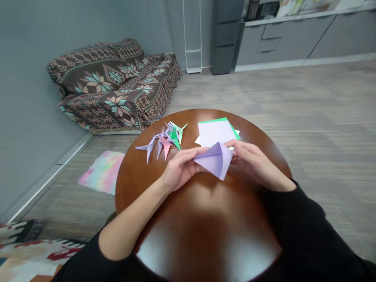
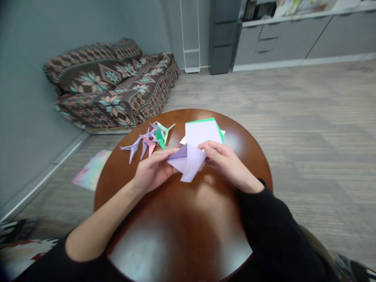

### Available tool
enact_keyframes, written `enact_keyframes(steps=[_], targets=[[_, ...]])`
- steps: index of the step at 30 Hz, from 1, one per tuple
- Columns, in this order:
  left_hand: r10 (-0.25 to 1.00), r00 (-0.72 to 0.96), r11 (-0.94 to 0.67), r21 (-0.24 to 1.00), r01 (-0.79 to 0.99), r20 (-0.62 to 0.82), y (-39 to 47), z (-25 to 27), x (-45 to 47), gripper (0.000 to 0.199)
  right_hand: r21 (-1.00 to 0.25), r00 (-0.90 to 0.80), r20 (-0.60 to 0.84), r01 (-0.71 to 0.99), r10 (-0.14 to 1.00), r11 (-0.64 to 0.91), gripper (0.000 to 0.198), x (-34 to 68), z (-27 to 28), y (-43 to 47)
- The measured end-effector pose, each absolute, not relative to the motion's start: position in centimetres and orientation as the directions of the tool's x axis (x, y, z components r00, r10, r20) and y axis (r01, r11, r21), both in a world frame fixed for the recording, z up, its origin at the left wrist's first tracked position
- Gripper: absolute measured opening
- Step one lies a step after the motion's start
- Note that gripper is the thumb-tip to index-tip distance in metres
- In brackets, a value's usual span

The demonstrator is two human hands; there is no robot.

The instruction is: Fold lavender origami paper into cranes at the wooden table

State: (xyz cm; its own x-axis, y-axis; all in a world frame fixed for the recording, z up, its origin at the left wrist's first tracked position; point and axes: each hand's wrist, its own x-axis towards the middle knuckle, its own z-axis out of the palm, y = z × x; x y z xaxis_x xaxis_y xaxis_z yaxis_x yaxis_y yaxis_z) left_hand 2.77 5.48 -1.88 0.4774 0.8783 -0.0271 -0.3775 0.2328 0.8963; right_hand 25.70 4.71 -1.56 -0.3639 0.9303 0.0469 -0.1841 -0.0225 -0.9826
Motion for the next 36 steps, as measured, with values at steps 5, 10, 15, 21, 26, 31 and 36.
enact_keyframes(steps=[5, 10, 15, 21, 26, 31, 36], targets=[[0.825, 0.564, 0.332, 0.846, -0.417, -0.046, 5.6, -1.7, 2.8, 0.041, -0.997, -0.283, 0.033, -0.071, 0.959, 0.013, 0.034, 25.8, -1.7, 4.7], [0.789, 0.614, 0.287, 0.876, -0.388, 0.013, 5.4, -1.6, 3.3, 0.043, -0.998, -0.167, 0.064, -0.019, 0.984, 0.062, 0.029, 25.6, -2.0, 4.8], [0.856, 0.494, -0.128, 0.989, -0.080, 0.150, 5.5, -1.9, 3.5, 0.022, -0.998, -0.119, 0.063, 0.007, 0.991, 0.064, 0.028, 25.3, -1.9, 4.6], [0.854, 0.324, -0.458, 0.883, 0.099, 0.406, 5.9, -2.3, 3.3, 0.019, -0.976, -0.179, 0.097, 0.174, 0.979, 0.128, 0.033, 24.6, -2.0, 4.0], [0.943, 0.230, -0.272, 0.956, 0.110, 0.242, 5.9, -2.0, 3.6, 0.033, -0.882, -0.122, 0.365, 0.273, 0.923, 0.385, 0.024, 24.2, -1.8, 3.5], [0.950, 0.242, -0.225, 0.971, 0.080, 0.200, 5.8, -1.8, 3.8, 0.033, -0.867, -0.307, 0.356, 0.245, 0.883, 0.435, 0.034, 23.9, -1.6, 3.2], [0.928, 0.338, -0.119, 0.985, -0.127, 0.156, 5.7, -2.5, 3.9, 0.045, -0.825, -0.202, 0.479, 0.227, 0.854, 0.517, 0.006, 23.8, -2.0, 3.5]])
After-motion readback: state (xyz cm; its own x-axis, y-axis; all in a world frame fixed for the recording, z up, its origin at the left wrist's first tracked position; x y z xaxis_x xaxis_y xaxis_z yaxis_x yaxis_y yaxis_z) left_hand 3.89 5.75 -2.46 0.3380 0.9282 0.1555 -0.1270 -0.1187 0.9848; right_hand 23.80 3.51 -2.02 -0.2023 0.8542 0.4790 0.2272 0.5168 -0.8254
